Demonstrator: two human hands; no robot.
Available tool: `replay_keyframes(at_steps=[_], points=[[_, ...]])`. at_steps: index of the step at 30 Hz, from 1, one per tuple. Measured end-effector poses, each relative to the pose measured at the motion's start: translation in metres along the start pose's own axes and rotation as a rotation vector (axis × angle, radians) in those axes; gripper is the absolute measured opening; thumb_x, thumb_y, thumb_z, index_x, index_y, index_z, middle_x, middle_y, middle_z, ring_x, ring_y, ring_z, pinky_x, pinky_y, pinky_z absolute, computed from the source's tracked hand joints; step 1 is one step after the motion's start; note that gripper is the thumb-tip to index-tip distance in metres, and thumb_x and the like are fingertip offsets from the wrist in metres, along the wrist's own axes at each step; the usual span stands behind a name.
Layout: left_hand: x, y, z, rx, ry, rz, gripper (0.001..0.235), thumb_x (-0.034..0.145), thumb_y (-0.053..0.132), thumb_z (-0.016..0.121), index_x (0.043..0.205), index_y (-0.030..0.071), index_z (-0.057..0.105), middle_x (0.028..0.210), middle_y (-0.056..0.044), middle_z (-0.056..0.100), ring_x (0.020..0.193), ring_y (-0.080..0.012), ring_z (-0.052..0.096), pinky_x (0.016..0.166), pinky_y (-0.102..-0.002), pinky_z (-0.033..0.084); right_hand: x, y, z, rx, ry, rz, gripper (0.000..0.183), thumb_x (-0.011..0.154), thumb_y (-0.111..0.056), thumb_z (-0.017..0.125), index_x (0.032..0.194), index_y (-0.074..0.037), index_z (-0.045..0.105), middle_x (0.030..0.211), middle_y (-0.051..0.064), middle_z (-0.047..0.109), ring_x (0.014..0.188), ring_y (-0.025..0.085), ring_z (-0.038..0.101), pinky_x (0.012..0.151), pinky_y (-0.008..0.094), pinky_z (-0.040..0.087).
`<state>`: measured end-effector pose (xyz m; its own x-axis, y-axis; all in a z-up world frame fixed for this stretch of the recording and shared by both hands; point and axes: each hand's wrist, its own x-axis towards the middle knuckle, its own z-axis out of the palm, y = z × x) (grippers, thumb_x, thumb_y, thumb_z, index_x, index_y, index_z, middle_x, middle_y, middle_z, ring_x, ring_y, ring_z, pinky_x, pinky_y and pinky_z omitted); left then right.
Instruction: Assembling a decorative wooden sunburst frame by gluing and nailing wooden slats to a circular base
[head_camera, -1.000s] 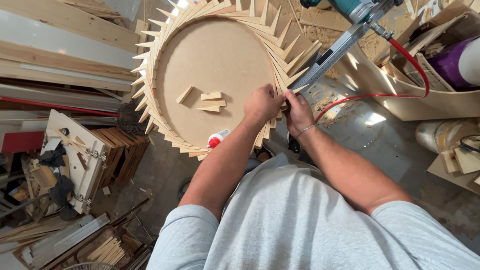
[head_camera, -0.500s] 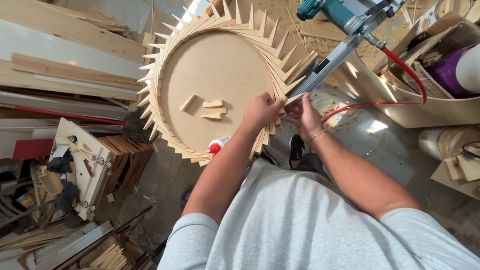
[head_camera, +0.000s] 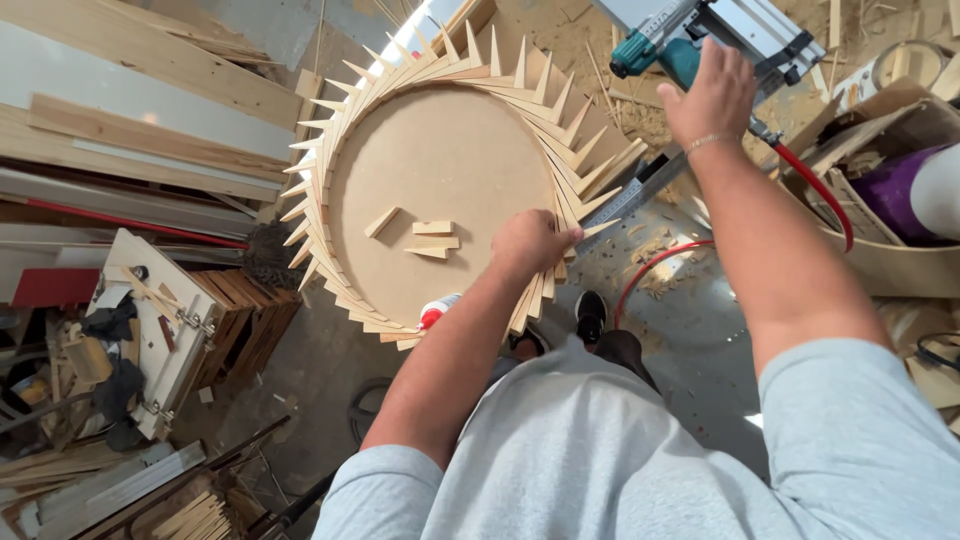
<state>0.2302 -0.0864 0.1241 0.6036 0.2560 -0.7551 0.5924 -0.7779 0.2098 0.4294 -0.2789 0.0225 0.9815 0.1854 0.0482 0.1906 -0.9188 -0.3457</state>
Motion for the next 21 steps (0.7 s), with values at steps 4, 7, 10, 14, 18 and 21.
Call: replay_keyframes(at_steps=[4, 7, 10, 14, 18, 21], points=[[0.000, 0.001, 0.003, -0.021, 0.013, -0.010, 0.051, 0.089, 0.065, 0.061, 0.098, 0.015, 0.068, 0.101, -0.008, 0.075, 0.097, -0.0298, 0.071, 0.075, -0.045, 0.055, 0.047, 0.038, 0.074, -0.160, 0.008, -0.162, 0.091, 0.094, -0.044, 0.086, 0.153, 0.000, 0.033, 0.128, 0.029, 0.061, 0.116, 0.047, 0.058, 0.097, 0.054, 0.048], [0.004, 0.000, 0.003, -0.009, 0.025, -0.016, 0.052, 0.086, 0.065, 0.061, 0.101, 0.017, 0.070, 0.107, -0.010, 0.075, 0.103, -0.0329, 0.069, 0.080, -0.047, 0.055, 0.069, 0.031, 0.081, -0.236, 0.057, -0.116, 0.086, 0.083, -0.041, 0.092, 0.142, -0.002, 0.044, 0.117, 0.020, 0.066, 0.103, 0.040, 0.062, 0.071, 0.050, 0.060], [0.007, 0.000, 0.004, 0.031, 0.006, -0.004, 0.053, 0.089, 0.066, 0.060, 0.099, 0.015, 0.068, 0.099, -0.008, 0.075, 0.096, -0.0297, 0.070, 0.074, -0.044, 0.055, 0.078, 0.028, 0.069, -0.256, -0.147, 0.043, 0.066, 0.086, -0.044, 0.088, 0.120, -0.005, 0.048, 0.101, 0.019, 0.071, 0.092, 0.041, 0.072, 0.061, 0.047, 0.064], [0.005, 0.001, 0.003, 0.038, -0.001, -0.012, 0.053, 0.088, 0.067, 0.061, 0.100, 0.016, 0.068, 0.103, -0.009, 0.074, 0.099, -0.0306, 0.069, 0.074, -0.045, 0.055, 0.067, 0.033, 0.034, -0.226, -0.235, 0.018, 0.060, 0.095, -0.045, 0.078, 0.125, -0.003, 0.048, 0.091, 0.021, 0.073, 0.077, 0.043, 0.074, 0.055, 0.052, 0.061], [0.013, -0.002, 0.006, 0.059, 0.000, 0.005, 0.054, 0.087, 0.066, 0.061, 0.101, 0.015, 0.070, 0.107, -0.010, 0.074, 0.102, -0.0321, 0.068, 0.077, -0.047, 0.054, 0.045, 0.065, 0.027, -0.155, -0.003, -0.002, 0.071, 0.102, -0.051, 0.083, 0.138, -0.002, 0.046, 0.090, 0.024, 0.069, 0.065, 0.042, 0.067, 0.042, 0.062, 0.055], [0.007, 0.001, 0.000, 0.077, -0.013, 0.052, 0.054, 0.090, 0.064, 0.062, 0.096, 0.011, 0.070, 0.101, -0.012, 0.074, 0.096, -0.0325, 0.070, 0.075, -0.047, 0.055, -0.009, 0.074, -0.024, -0.046, 0.209, -0.128, 0.044, 0.099, -0.038, 0.086, 0.117, -0.006, 0.062, 0.084, 0.021, 0.074, 0.067, 0.048, 0.071, 0.047, 0.059, 0.054]])
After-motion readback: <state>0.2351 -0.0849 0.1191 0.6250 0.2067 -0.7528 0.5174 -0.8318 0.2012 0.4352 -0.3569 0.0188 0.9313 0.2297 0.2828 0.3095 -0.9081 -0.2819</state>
